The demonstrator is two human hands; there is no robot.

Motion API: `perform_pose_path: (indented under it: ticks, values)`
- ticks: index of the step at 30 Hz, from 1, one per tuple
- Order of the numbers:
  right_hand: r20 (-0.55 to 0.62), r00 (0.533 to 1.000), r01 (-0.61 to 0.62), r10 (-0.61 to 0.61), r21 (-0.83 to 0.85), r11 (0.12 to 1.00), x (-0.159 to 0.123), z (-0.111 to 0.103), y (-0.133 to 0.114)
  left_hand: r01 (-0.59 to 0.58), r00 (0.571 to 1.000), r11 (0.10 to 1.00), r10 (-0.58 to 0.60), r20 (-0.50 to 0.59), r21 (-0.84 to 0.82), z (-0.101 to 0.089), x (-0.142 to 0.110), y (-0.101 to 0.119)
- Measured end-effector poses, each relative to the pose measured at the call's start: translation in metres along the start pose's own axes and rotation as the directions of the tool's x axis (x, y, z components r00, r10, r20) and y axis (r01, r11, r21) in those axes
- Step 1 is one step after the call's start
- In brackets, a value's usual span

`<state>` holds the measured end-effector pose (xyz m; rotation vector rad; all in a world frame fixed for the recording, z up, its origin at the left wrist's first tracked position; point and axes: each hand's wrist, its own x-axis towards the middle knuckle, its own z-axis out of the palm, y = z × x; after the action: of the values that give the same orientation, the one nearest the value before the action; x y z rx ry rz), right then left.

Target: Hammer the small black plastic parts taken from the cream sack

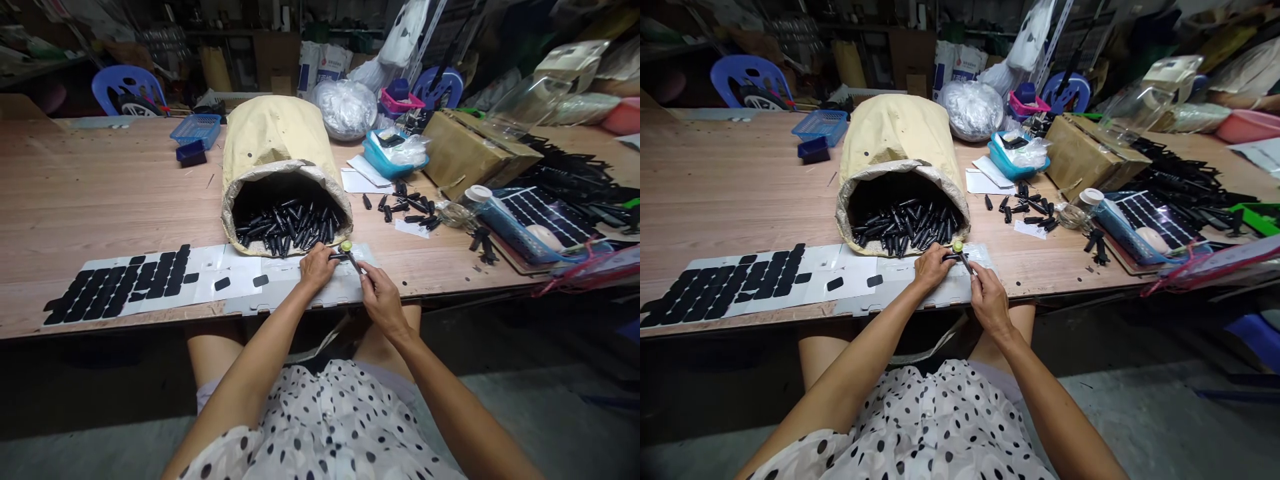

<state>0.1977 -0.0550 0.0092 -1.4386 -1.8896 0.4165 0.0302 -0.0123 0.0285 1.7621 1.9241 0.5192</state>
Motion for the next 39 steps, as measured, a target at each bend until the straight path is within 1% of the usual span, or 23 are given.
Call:
perform_pose_path:
  ticks: [3, 5, 9, 11, 13, 16, 18, 22, 27, 29, 30, 31, 32, 33, 35, 36, 37, 38, 39]
  values:
    - [0.058, 0.998, 0.008, -0.008, 0.000, 1.000, -0.002, 0.005, -0.002, -0.002, 1.000, 1.000, 0.002, -0.008, 0.016, 0.001, 0.000, -0.001]
    - [0.065, 0.998, 0.000, 0.000, -0.006, 1.000, -0.002, 0.006, 0.001, 0.002, 1.000, 1.000, -0.002, -0.004, 0.012, 0.001, 0.001, -0.001]
    - [-0.029, 0.999, -0.042, 0.040, -0.073, 0.996, 0.014, -0.003, 0.011, 0.010, 1.000, 1.000, -0.010, 0.006, -0.011, 0.003, 0.001, -0.001]
    - [-0.087, 0.992, -0.105, 0.094, -0.137, 0.985, 0.027, -0.009, 0.017, 0.008, 1.000, 1.000, -0.008, 0.001, -0.012, 0.004, 0.001, -0.001]
    - [-0.127, 0.976, -0.201, 0.176, -0.224, 0.954, 0.043, -0.013, 0.025, 0.003, 1.000, 1.000, -0.003, -0.011, -0.007, 0.004, 0.000, -0.001]
    - [-0.150, 0.947, -0.320, 0.285, -0.340, 0.885, 0.061, -0.014, 0.038, -0.005, 1.000, 1.000, 0.005, -0.020, 0.001, 0.005, 0.000, -0.001]
    - [-0.155, 0.937, -0.348, 0.312, -0.392, 0.852, 0.067, -0.011, 0.045, -0.004, 1.000, 1.000, 0.005, -0.019, 0.003, 0.005, -0.001, -0.001]
    - [-0.164, 0.947, -0.321, 0.276, -0.477, 0.818, 0.067, -0.003, 0.051, 0.002, 1.000, 1.000, -0.002, -0.018, 0.005, 0.005, -0.002, -0.001]
    - [-0.167, 0.961, -0.276, 0.220, -0.563, 0.779, 0.063, 0.003, 0.045, -0.015, 0.999, 1.000, 0.014, -0.030, -0.019, 0.001, -0.001, -0.001]
    - [-0.171, 0.962, -0.274, 0.214, -0.573, 0.772, 0.063, 0.003, 0.043, -0.080, 0.996, 0.994, 0.078, -0.031, -0.074, 0.000, -0.007, -0.003]
    - [-0.172, 0.962, -0.274, 0.213, -0.576, 0.770, 0.064, 0.003, 0.042, -0.147, 0.989, 0.983, 0.145, -0.031, -0.112, 0.000, -0.014, -0.006]
    - [-0.172, 0.962, -0.274, 0.214, -0.579, 0.768, 0.064, 0.002, 0.041, -0.235, 0.972, 0.960, 0.234, -0.027, -0.152, 0.002, -0.024, -0.010]
    - [-0.171, 0.961, -0.275, 0.215, -0.581, 0.766, 0.064, 0.002, 0.040, -0.338, 0.940, 0.922, 0.342, -0.010, -0.187, 0.004, -0.036, -0.015]
    - [-0.169, 0.961, -0.275, 0.217, -0.583, 0.764, 0.064, 0.002, 0.040, -0.440, 0.890, 0.872, 0.455, 0.024, -0.215, 0.007, -0.050, -0.021]
    - [-0.165, 0.961, -0.276, 0.222, -0.588, 0.760, 0.064, 0.002, 0.040, -0.597, 0.754, 0.760, 0.641, 0.145, -0.255, 0.013, -0.080, -0.039]
    - [-0.164, 0.961, -0.276, 0.222, -0.591, 0.758, 0.064, 0.002, 0.040, -0.638, 0.690, 0.722, 0.691, 0.217, -0.270, 0.016, -0.094, -0.050]
    - [-0.164, 0.961, -0.275, 0.221, -0.593, 0.757, 0.064, 0.002, 0.040, -0.648, 0.649, 0.707, 0.707, 0.280, -0.282, 0.019, -0.107, -0.062]
    - [-0.165, 0.962, -0.273, 0.218, -0.595, 0.756, 0.064, 0.002, 0.040, -0.630, 0.643, 0.722, 0.691, 0.330, -0.286, 0.022, -0.117, -0.075]
    - [-0.166, 0.962, -0.271, 0.215, -0.597, 0.755, 0.063, 0.003, 0.040, -0.580, 0.671, 0.765, 0.644, 0.369, -0.280, 0.025, -0.124, -0.087]
